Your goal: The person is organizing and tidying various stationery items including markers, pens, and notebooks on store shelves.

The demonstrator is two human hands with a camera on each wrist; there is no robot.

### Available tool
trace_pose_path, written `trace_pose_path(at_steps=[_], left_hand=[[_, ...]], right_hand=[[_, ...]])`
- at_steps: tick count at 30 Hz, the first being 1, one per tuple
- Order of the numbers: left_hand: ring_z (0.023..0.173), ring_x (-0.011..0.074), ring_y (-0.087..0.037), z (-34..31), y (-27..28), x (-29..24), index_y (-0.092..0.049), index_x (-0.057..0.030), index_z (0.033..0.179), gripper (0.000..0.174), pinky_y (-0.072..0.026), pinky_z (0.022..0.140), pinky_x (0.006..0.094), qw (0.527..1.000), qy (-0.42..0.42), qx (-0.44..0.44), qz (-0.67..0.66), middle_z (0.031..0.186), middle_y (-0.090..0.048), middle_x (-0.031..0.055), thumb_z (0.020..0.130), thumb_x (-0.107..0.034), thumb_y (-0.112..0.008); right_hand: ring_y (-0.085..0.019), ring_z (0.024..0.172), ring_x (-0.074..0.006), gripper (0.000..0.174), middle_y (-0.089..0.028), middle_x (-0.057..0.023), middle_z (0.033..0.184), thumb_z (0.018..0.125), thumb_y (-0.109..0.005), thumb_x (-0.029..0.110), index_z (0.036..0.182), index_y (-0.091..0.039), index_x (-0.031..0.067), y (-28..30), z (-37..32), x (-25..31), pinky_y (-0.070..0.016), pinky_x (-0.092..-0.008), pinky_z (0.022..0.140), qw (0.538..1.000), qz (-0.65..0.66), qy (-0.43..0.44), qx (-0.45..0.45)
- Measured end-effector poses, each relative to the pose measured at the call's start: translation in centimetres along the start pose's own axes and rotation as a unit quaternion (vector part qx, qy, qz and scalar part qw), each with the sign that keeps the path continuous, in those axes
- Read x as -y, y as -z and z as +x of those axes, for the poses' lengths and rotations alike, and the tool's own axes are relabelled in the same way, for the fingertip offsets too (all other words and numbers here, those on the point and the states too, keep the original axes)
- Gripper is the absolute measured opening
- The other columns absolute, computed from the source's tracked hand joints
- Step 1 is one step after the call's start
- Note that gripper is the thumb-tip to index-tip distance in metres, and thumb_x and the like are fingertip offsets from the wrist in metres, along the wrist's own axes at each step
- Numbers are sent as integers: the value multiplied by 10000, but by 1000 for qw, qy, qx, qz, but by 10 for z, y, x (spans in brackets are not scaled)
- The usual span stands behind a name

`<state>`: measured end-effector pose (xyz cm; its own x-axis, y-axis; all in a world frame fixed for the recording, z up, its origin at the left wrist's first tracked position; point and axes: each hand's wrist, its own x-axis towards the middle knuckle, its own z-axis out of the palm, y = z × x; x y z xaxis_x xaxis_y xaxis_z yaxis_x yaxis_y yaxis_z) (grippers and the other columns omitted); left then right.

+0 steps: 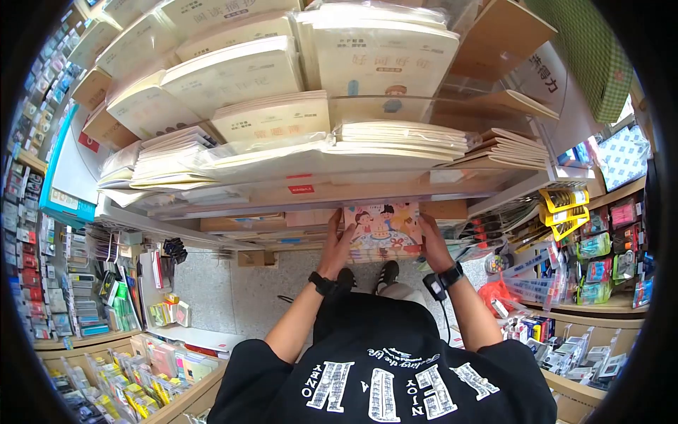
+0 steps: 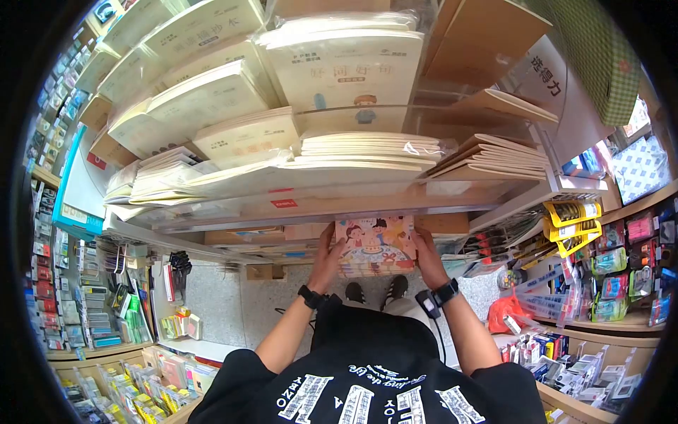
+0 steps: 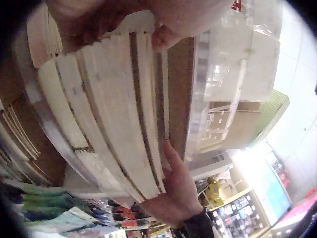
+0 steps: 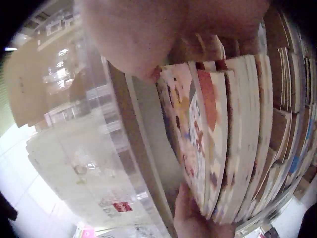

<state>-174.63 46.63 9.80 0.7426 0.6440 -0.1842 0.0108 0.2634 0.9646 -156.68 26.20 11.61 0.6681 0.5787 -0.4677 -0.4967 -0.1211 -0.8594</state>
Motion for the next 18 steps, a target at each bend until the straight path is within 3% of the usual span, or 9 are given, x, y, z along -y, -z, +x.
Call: trace_pose_path(at_steps=[2, 4, 5, 7, 10, 12, 14, 16, 18], left_hand=[[1535, 270, -444, 8, 12, 6, -355, 17, 1658, 710, -320, 1272, 379, 999, 11, -18, 46, 1676, -457, 196, 1136, -393, -604], [1453, 273, -539, 27, 22, 12, -345, 27, 1655, 782, -415, 1201, 373, 994, 107, 14, -11, 1634, -516, 198, 1113, -453, -640], [1453, 273, -539, 33, 22, 14, -345, 27, 1655, 782, -415, 1201, 373, 994, 107, 15, -10, 1634, -516, 198, 1113, -453, -640], [1206, 249, -706, 42, 21, 13, -375, 19, 1630, 746, -535, 978, 342, 996, 13, 15, 83, 1445, -683, 183, 1104, -424, -663], [1145, 231, -733, 34, 27, 6, -407, 33, 1600, 735, -552, 929, 326, 982, 48, 55, 172, 1336, -739, 193, 1100, -439, -667], [1134, 226, -738, 5, 33, 4, -433, 42, 1581, 721, -554, 935, 325, 985, 72, 75, 136, 1323, -743, 193, 1100, -440, -666], [1124, 221, -743, -21, 33, -9, -458, 52, 1562, 707, -557, 941, 324, 986, 98, 93, 100, 1310, -748, 193, 1099, -442, -665], [1112, 227, -747, -36, 29, -29, -498, 58, 1533, 699, -562, 953, 324, 974, 196, 88, 77, 1311, -745, 187, 1091, -455, -672], [1157, 224, -731, -31, 32, -18, -530, 50, 1511, 682, -552, 991, 327, 970, 200, 109, 80, 1321, -740, 178, 1083, -460, -680]], right_hand=[[-652, 1233, -206, 591, -637, -138, 1418, 1125, -599, 463, 1504, -524, 16, 9, 27, -8, -546, -336, 999, 999, -40, 16, 19], [-662, 1204, -209, 609, -649, -139, 1393, 1112, -621, 483, 1473, -541, -1, 11, 46, -11, -551, -335, 983, 996, -81, 32, 34], [-667, 1193, -210, 619, -666, -145, 1352, 1101, -642, 490, 1443, -559, -19, 9, 52, -12, -553, -335, 968, 993, -107, 32, 28], [-672, 1182, -212, 630, -683, -151, 1310, 1090, -662, 497, 1413, -577, -37, -4, 47, -7, -555, -335, 953, 991, -132, 32, 21], [-689, 1132, -196, 627, -704, -164, 1245, 1085, -674, 498, 1365, -602, -58, -16, 19, -1, -553, -317, 923, 974, -212, 75, -17], [-697, 1114, -183, 626, -707, -181, 1249, 1085, -681, 481, 1365, -607, -74, -12, -3, -13, -555, -308, 925, 975, -219, 13, -21], [-696, 1118, -170, 610, -711, -164, 1280, 1088, -687, 445, 1384, -598, -80, -11, -28, -22, -555, -295, 918, 985, -171, 12, -15], [-692, 1121, -161, 591, -718, -132, 1299, 1088, -690, 416, 1405, -596, -74, -11, -40, -26, -557, -308, 914, 999, 16, -23, 21], [-684, 1124, -150, 564, -721, -103, 1311, 1088, -690, 398, 1432, -596, -40, -12, -36, -34, -557, -310, 927, 998, 43, -27, 21]])
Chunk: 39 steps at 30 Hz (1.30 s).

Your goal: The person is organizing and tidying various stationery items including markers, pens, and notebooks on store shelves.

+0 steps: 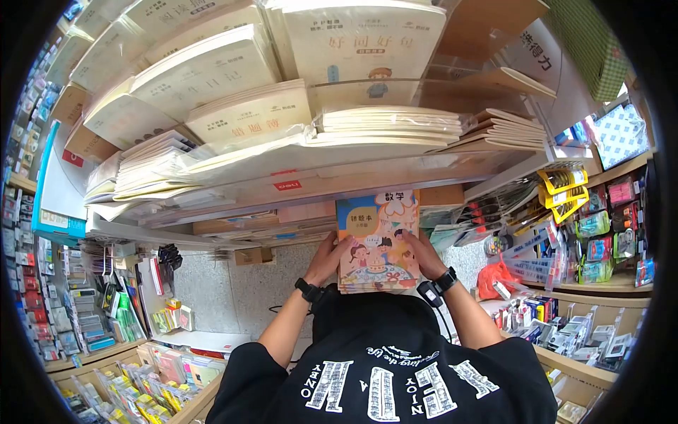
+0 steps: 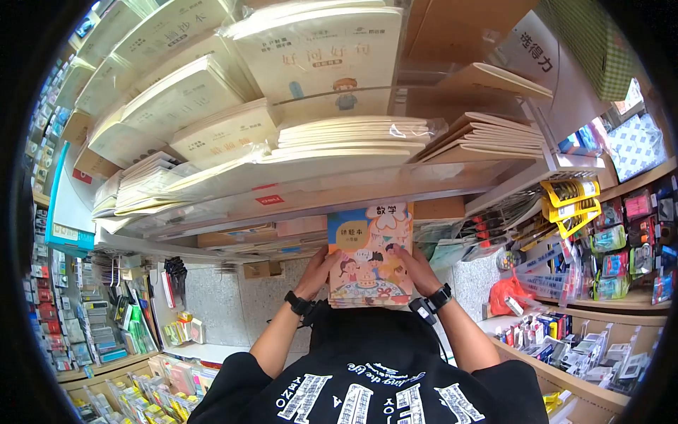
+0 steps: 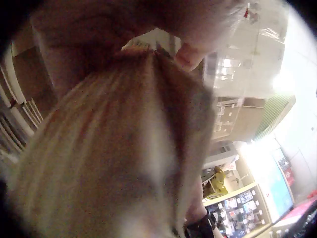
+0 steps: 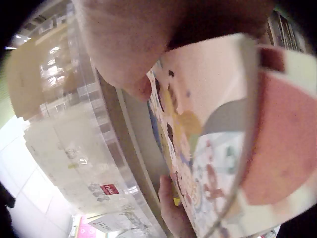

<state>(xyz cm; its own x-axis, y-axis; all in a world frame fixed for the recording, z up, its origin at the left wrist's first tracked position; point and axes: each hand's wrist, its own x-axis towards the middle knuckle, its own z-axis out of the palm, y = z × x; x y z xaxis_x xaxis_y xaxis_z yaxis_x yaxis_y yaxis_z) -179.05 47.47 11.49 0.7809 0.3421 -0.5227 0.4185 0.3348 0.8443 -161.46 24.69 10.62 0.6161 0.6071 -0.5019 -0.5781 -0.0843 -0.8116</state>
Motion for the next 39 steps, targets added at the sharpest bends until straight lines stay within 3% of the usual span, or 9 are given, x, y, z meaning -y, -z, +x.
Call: trace_pose_path(at_steps=[10, 16, 22, 26, 30, 33, 34, 36, 39], left_hand=[[1078, 189, -748, 13, -20, 46, -628, 41, 1376, 493, -587, 931, 347, 993, -79, -54, 67, 1223, -775, 124, 1072, -336, -722], [1014, 205, -771, -25, -29, 27, -655, 27, 1345, 496, -608, 901, 353, 992, -59, 11, 114, 1191, -793, 140, 1022, -323, -792], [989, 218, -791, -45, -48, 50, -712, 7, 1293, 505, -617, 852, 359, 984, -124, 41, 120, 1114, -823, 134, 970, -356, -852], [1032, 236, -766, -49, -46, 26, -725, -16, 1282, 427, -603, 910, 381, 954, -207, 89, 200, 1172, -805, 99, 945, -231, -873], [1019, 305, -780, -58, -56, -8, -775, -52, 1218, 445, -609, 914, 397, 898, -338, 43, 276, 1173, -815, 113, 897, -331, -904], [1078, 294, -771, -62, -57, -5, -795, -78, 1201, 362, -619, 907, 411, 777, -486, 18, 400, 1200, -802, 114, 918, -293, -864], [1084, 304, -771, -69, -65, -8, -791, -75, 1212, 382, -620, 915, 424, 859, -466, 37, 209, 1188, -800, 124, 906, -287, -874], [1099, 310, -770, -93, -69, -11, -771, -62, 1230, 421, -615, 932, 423, 797, -490, 3, 353, 1199, -793, 139, 888, -275, -893], [1094, 319, -772, -118, -78, -17, -700, -51, 1328, 533, -595, 968, 419, 927, -343, 21, 151, 1231, -786, 146, 895, -301, -883]], right_hand=[[-683, 1016, -122, 587, -718, -89, 1238, 1018, -788, 362, 1412, -588, -25, 0, -30, -20, -577, -269, 715, 973, -225, 42, -40], [-648, 1243, -209, 675, -695, -160, 1356, 962, -814, 214, 1485, -487, -60, 23, -60, -9, -515, -386, 1102, 968, -224, 100, 44], [-644, 1265, -208, 752, -679, -150, 1399, 934, -846, 201, 1518, -455, -63, 42, -88, 7, -513, -376, 1108, 971, -217, 65, 79], [-692, 1192, -234, 699, -730, -131, 1331, 901, -898, 186, 1481, -557, -5, 55, -92, 1, -545, -389, 1059, 953, -229, 175, 90], [-744, 1061, -324, 442, -798, -137, 1175, 834, -940, 150, 1219, -768, 19, 58, -100, 11, -575, -427, 972, 900, -322, 284, 72], [-746, 1026, -329, 467, -785, -148, 1161, 810, -944, 148, 1222, -758, 33, 49, -101, 10, -569, -459, 933, 726, -425, 541, -19], [-750, 1040, -314, 525, -782, -140, 1169, 797, -954, 145, 1253, -726, 20, 37, -96, -12, -567, -455, 957, 893, -154, 420, -41], [-714, 1165, -285, 517, -741, -144, 1256, 812, -943, 101, 1263, -707, 9, 40, -127, -3, -548, -432, 1030, 905, -223, 363, 21], [-569, 1397, -241, 831, -563, -153, 1506, 879, -917, 112, 1549, -441, -5, 28, -141, 8, -485, -410, 1156, 952, -97, 275, 93]])
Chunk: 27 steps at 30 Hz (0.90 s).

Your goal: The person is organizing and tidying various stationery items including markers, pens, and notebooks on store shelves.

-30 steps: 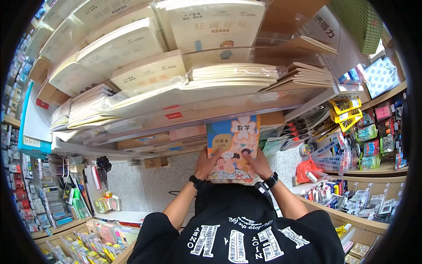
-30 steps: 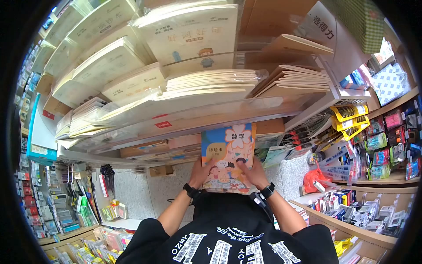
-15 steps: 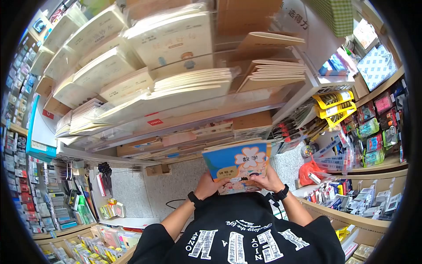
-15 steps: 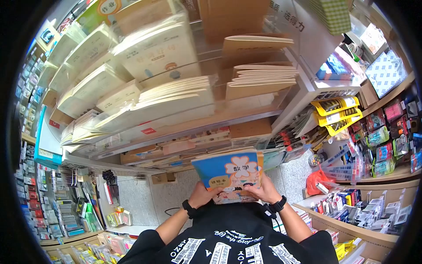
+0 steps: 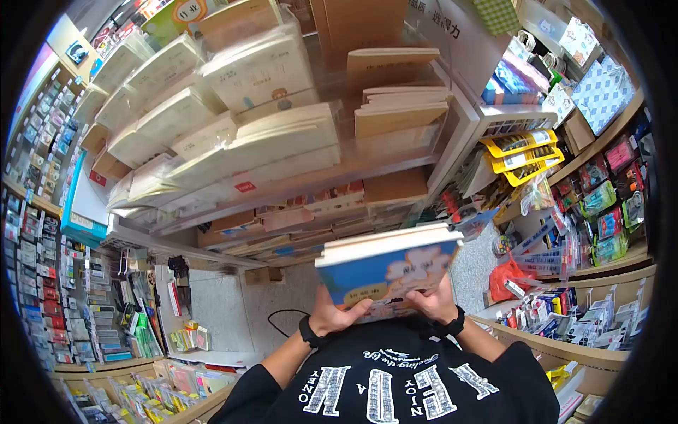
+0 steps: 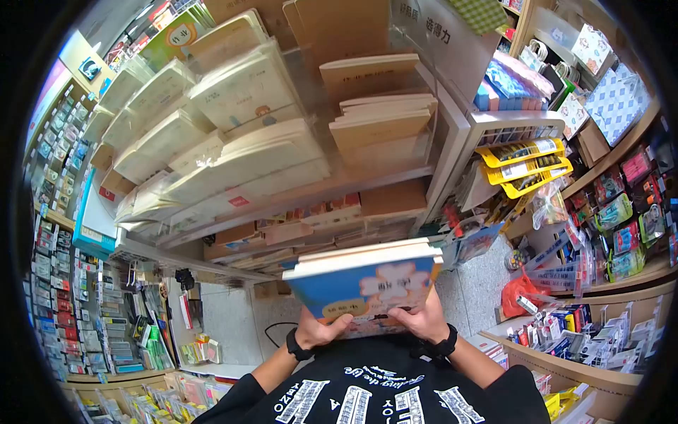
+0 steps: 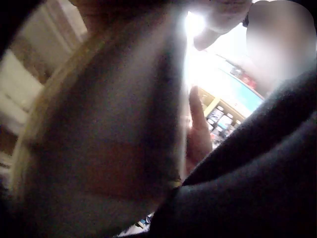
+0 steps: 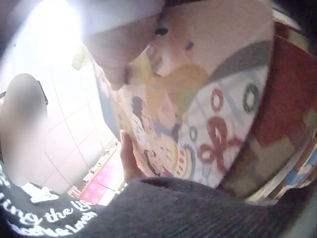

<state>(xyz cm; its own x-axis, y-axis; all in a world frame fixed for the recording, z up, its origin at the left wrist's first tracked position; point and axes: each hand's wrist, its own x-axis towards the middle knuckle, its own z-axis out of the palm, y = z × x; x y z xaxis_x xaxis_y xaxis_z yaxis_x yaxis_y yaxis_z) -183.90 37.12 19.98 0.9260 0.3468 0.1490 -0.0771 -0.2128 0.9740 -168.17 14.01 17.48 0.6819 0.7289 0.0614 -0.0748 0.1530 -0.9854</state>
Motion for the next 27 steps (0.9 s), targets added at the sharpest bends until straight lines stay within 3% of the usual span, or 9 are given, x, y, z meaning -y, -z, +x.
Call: trace_pose_path(at_steps=[1, 3, 6, 11, 18, 20, 23, 25, 27], left_hand=[[1173, 317, -732, -10, 2, -2, -563, -28, 1455, 694, -564, 1031, 436, 998, 62, 29, -13, 1299, -736, 172, 912, -334, -866], [1280, 324, -661, -17, 2, 14, -384, -13, 1548, 849, -520, 1102, 452, 993, 100, 51, -18, 1387, -643, 216, 924, -352, -849], [1351, 337, -600, -13, -1, 15, -297, -5, 1570, 903, -481, 1151, 464, 991, 123, 36, -48, 1444, -564, 242, 937, -359, -835], [1307, 336, -639, -23, -19, 18, -295, 6, 1558, 892, -511, 1117, 463, 993, 120, 16, 3, 1416, -598, 237, 949, -357, -837], [1278, 311, -660, -25, -30, 34, -333, 18, 1532, 783, -532, 1090, 441, 993, 115, -1, 10, 1371, -633, 219, 1001, -318, -800], [1276, 296, -658, -17, -28, 45, -361, 25, 1519, 727, -533, 1086, 435, 993, 118, -15, 2, 1375, -637, 209, 1019, -294, -782], [1252, 247, -659, 11, -10, 51, -455, 49, 1469, 604, -543, 1065, 409, 986, 157, -19, -46, 1381, -661, 187, 1052, -265, -759], [1233, 229, -671, 33, 5, 53, -508, 61, 1434, 587, -552, 1047, 388, 964, 245, -18, -103, 1369, -688, 181, 1049, -296, -772], [1213, 211, -682, 48, 18, 79, -533, 55, 1427, 596, -562, 1026, 366, 971, 222, -50, -77, 1351, -710, 168, 1045, -330, -781]], right_hand=[[-566, 1403, -235, 955, -539, -138, 1537, 917, -895, 154, 1629, -279, -7, 1, -3, 2, -481, -414, 1169, 1000, -25, 3, 15], [-545, 1425, -245, 936, -534, -129, 1533, 947, -871, 192, 1639, -273, -6, 6, -1, 5, -472, -419, 1182, 999, -14, -47, 19], [-568, 1370, -220, 931, -526, -115, 1530, 1001, -823, 277, 1668, -233, 7, 10, 5, 8, -507, -388, 1138, 995, 32, -84, 36], [-558, 1356, -191, 861, -528, -114, 1519, 1051, -756, 250, 1679, -220, 6, 12, -8, 4, -534, -358, 1097, 989, 43, -136, 33], [-604, 1273, -178, 760, -565, -115, 1471, 1059, -729, 157, 1648, -276, -3, 14, -5, -7, -553, -370, 1064, 997, -18, -75, 3], [-614, 1225, -156, 663, -622, -113, 1399, 1078, -708, 173, 1595, -343, -24, 20, 8, -1, -543, -354, 1054, 980, 10, -198, 24], [-606, 1214, -136, 585, -660, -107, 1351, 1100, -680, 213, 1547, -398, -39, 30, 48, -28, -522, -329, 1061, 982, -71, -153, 86], [-608, 1193, -130, 511, -674, -82, 1331, 1125, -642, 258, 1504, -483, -45, 19, 81, -27, -513, -320, 1065, 980, -48, -167, 98], [-613, 1223, -144, 509, -679, -94, 1362, 1124, -647, 277, 1505, -508, -31, 15, 108, -46, -504, -331, 1085, 981, -31, -160, 105]])
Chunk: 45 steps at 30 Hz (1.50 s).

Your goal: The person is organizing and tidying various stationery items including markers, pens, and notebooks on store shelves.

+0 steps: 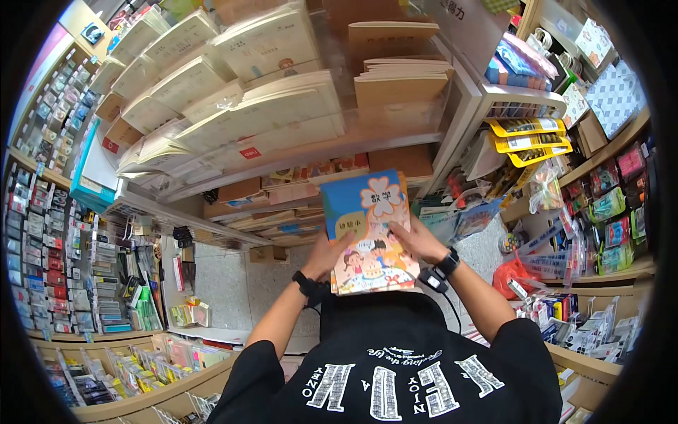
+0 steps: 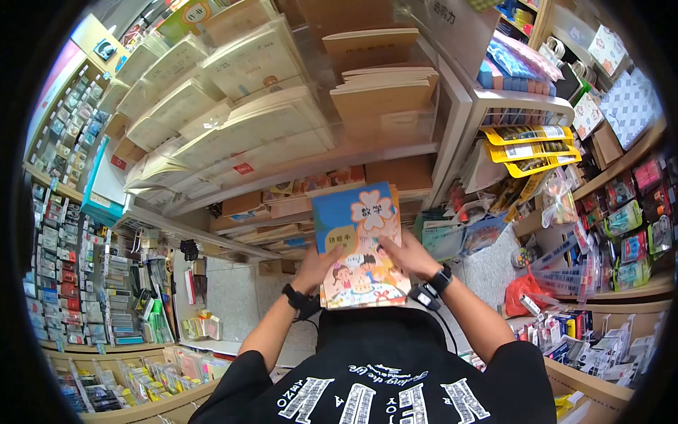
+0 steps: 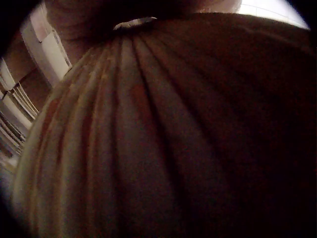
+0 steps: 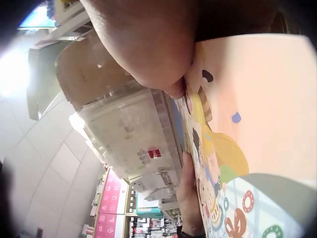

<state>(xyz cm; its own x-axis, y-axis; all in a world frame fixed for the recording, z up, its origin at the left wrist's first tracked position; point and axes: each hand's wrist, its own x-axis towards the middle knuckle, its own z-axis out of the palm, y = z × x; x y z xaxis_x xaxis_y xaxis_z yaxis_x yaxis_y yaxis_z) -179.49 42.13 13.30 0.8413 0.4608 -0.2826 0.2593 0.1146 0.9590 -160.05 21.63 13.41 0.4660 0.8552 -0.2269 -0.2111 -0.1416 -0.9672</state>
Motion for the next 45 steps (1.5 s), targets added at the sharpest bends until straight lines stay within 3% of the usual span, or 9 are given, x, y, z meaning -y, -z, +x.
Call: trace_pose_path(at_steps=[4, 16, 21, 27, 31, 33, 35, 38, 45], left_hand=[[1217, 213, -683, 45, 27, 7, -537, 56, 1425, 607, -560, 1032, 363, 1000, 22, -19, -8, 1355, -709, 164, 1042, -346, -783], [1192, 209, -673, 130, 64, -12, -556, 58, 1444, 550, -542, 1054, 362, 990, -121, -56, 53, 1344, -708, 136, 1062, -288, -748], [1097, 185, -678, 165, 92, 14, -694, 36, 1241, 393, -540, 981, 345, 998, -34, -49, 13, 1259, -741, 76, 1070, -318, -694], [1059, 160, -649, 146, 124, 7, -674, 22, 1344, 431, -548, 975, 327, 989, 79, -66, 103, 1222, -707, 61, 1042, -272, -764], [1080, 147, -669, 115, 116, -4, -683, 22, 1327, 471, -555, 979, 335, 993, -30, -16, 112, 1214, -723, 68, 989, -268, -837], [1130, 173, -688, 117, 114, 13, -702, 11, 1307, 498, -561, 1002, 360, 991, -107, -50, 70, 1207, -748, 75, 939, -265, -895], [1150, 203, -699, 122, 114, 25, -703, 14, 1305, 519, -560, 1007, 379, 980, -144, -51, 130, 1215, -759, 101, 932, -288, -899], [1173, 273, -709, 133, 113, 18, -695, 20, 1312, 565, -551, 1018, 417, 953, -181, -56, 238, 1242, -768, 151, 918, -328, -903], [1195, 425, -687, 121, 102, 18, -704, 4, 1313, 464, -512, 1052, 465, 942, -153, -62, 292, 1285, -750, 219, 991, -314, -809]], right_hand=[[-611, 1275, -157, 511, -669, -107, 1426, 1129, -643, 281, 1527, -508, -8, 1, 52, 13, -493, -341, 1109, 990, -20, -134, 28], [-613, 1340, -211, 755, -621, -158, 1503, 1045, -751, 292, 1630, -381, -10, 5, 85, -1, -478, -351, 1141, 992, -115, 27, -39], [-640, 1293, -218, 631, -659, -159, 1428, 1071, -707, 225, 1587, -437, -21, -5, 114, -11, -483, -360, 1131, 981, -106, 112, -114], [-661, 1222, -214, 361, -718, -142, 1285, 1064, -686, 159, 1380, -627, -6, 5, 167, -37, -514, -375, 1066, 992, -70, 26, -105], [-650, 1196, -244, 388, -696, -140, 1338, 1079, -640, 218, 1396, -625, -7, 18, 188, -56, -521, -390, 1045, 944, -247, 160, -148], [-694, 1137, -257, 379, -718, -153, 1325, 1095, -618, 271, 1365, -643, 6, 26, 197, -54, -549, -398, 998, 877, -386, 238, -159], [-666, 1245, -349, 454, -692, -206, 1395, 1102, -572, 327, 1450, -606, 37, 27, 191, -17, -507, -438, 1103, 916, -399, -25, -38], [-594, 1357, -399, 521, -643, -220, 1482, 1091, -575, 355, 1520, -558, 60, 34, 190, -19, -439, -446, 1191, 940, -313, -81, -104], [-568, 1410, -369, 608, -605, -178, 1551, 1052, -664, 406, 1549, -544, 77, 61, 175, -24, -443, -442, 1204, 863, -499, 68, -46]])
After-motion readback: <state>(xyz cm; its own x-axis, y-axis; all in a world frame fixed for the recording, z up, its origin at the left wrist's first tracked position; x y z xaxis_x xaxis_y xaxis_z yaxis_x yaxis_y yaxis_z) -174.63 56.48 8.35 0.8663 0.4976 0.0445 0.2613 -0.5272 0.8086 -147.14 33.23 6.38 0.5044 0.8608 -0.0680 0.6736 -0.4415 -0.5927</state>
